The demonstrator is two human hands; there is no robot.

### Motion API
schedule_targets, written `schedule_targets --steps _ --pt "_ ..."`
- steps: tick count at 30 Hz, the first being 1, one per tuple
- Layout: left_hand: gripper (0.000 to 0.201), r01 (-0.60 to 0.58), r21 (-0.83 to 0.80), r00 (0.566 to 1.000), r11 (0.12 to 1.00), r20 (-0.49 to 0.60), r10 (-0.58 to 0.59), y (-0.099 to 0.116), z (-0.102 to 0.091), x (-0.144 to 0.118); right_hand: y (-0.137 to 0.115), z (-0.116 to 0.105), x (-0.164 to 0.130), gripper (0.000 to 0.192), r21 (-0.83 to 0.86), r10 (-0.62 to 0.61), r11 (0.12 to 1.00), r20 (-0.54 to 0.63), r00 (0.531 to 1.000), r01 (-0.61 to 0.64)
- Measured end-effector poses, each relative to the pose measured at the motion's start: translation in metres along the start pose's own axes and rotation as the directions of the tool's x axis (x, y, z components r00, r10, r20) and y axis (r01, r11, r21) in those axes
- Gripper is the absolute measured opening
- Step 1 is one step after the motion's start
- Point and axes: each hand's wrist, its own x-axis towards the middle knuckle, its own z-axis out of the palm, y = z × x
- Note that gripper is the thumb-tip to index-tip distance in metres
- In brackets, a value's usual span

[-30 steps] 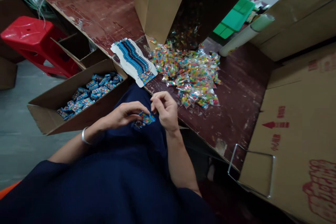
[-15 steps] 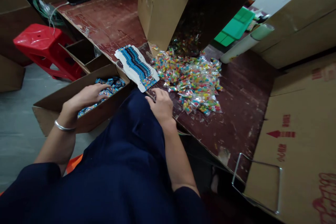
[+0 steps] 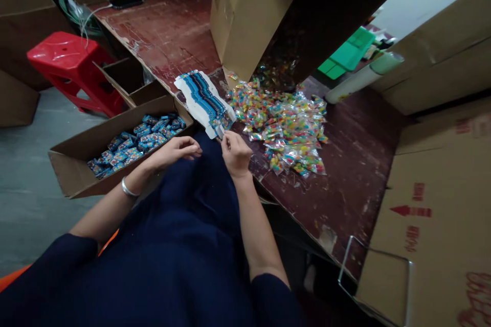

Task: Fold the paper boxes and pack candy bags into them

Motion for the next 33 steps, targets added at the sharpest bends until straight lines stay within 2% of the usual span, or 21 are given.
schedule_targets --steps 2,4,6,9,11,14,16,18,20,21,23,24,25,27,29,31,33 --pt "0.047 0.069 -0.304 0.997 0.950 -0.001 -0.073 0.001 0.012 0.006 -0.011 -0.010 -0.013 0.016 0.015 -0.120 0.992 -0.128 0.985 0.123" --pt "0.050 0.116 -0.509 0.993 0.853 0.066 -0.096 0.003 0.021 0.010 -0.026 -0.020 -0.027 0.018 0.052 -0.243 0.966 -0.162 0.956 0.254" --pt "0.050 0.142 -0.606 0.988 0.782 0.129 -0.080 0.006 0.026 0.012 -0.040 -0.029 -0.041 0.025 0.094 -0.324 0.936 -0.153 0.934 0.340" --pt "0.050 0.129 -0.644 0.987 0.754 0.159 -0.033 0.007 0.030 0.010 -0.054 -0.037 -0.056 0.027 0.149 -0.327 0.927 -0.127 0.936 0.344" --pt "0.057 0.119 -0.635 0.985 0.763 0.174 -0.008 0.007 0.032 0.005 -0.058 -0.039 -0.064 0.025 0.199 -0.250 0.942 -0.127 0.960 0.272" --pt "0.067 0.090 -0.617 0.984 0.782 0.178 0.028 0.007 0.036 -0.002 -0.063 -0.038 -0.071 0.016 0.339 -0.006 0.939 -0.142 0.990 0.055" --pt "0.070 0.057 -0.611 0.985 0.789 0.165 0.056 0.010 0.037 -0.005 -0.066 -0.038 -0.072 0.005 0.473 0.208 0.871 -0.117 0.971 -0.130" --pt "0.072 0.038 -0.598 0.984 0.800 0.162 0.075 0.012 0.036 -0.008 -0.069 -0.042 -0.070 0.008 0.598 0.404 0.746 -0.057 0.913 -0.293" --pt "0.070 0.054 -0.565 0.978 0.823 0.196 0.071 0.014 0.033 -0.010 -0.067 -0.050 -0.066 0.016 0.671 0.549 0.632 -0.034 0.835 -0.388" --pt "0.068 0.075 -0.533 0.971 0.843 0.232 0.060 0.014 0.033 -0.012 -0.065 -0.056 -0.064 0.018 0.686 0.594 0.608 -0.061 0.802 -0.398" --pt "0.056 0.123 -0.398 0.947 0.909 0.321 0.013 0.010 0.033 -0.013 -0.059 -0.069 -0.060 0.019 0.676 0.625 0.636 -0.169 0.762 -0.371" --pt "0.048 0.136 -0.293 0.936 0.946 0.350 -0.026 0.007 0.035 -0.013 -0.057 -0.075 -0.060 0.019 0.655 0.615 0.669 -0.222 0.756 -0.352" --pt "0.039 0.137 -0.171 0.933 0.976 0.354 -0.069 0.002 0.037 -0.013 -0.055 -0.080 -0.061 0.018 0.628 0.597 0.700 -0.256 0.760 -0.339" --pt "0.021 0.104 0.091 0.953 0.990 0.275 -0.125 -0.007 0.043 -0.012 -0.053 -0.086 -0.065 0.017 0.579 0.559 0.744 -0.266 0.786 -0.334" --pt "0.011 0.038 0.302 0.985 0.953 0.151 -0.087 -0.014 0.047 -0.010 -0.053 -0.087 -0.071 0.015 0.538 0.521 0.775 -0.246 0.817 -0.333" --pt "0.010 -0.015 0.404 0.997 0.915 0.070 -0.015 -0.015 0.049 -0.010 -0.052 -0.084 -0.078 0.012 0.501 0.475 0.808 -0.242 0.846 -0.310" --pt "0.012 -0.009 0.328 0.999 0.944 0.034 -0.003 -0.011 0.048 -0.011 -0.050 -0.079 -0.083 0.008 0.436 0.397 0.863 -0.268 0.878 -0.257"
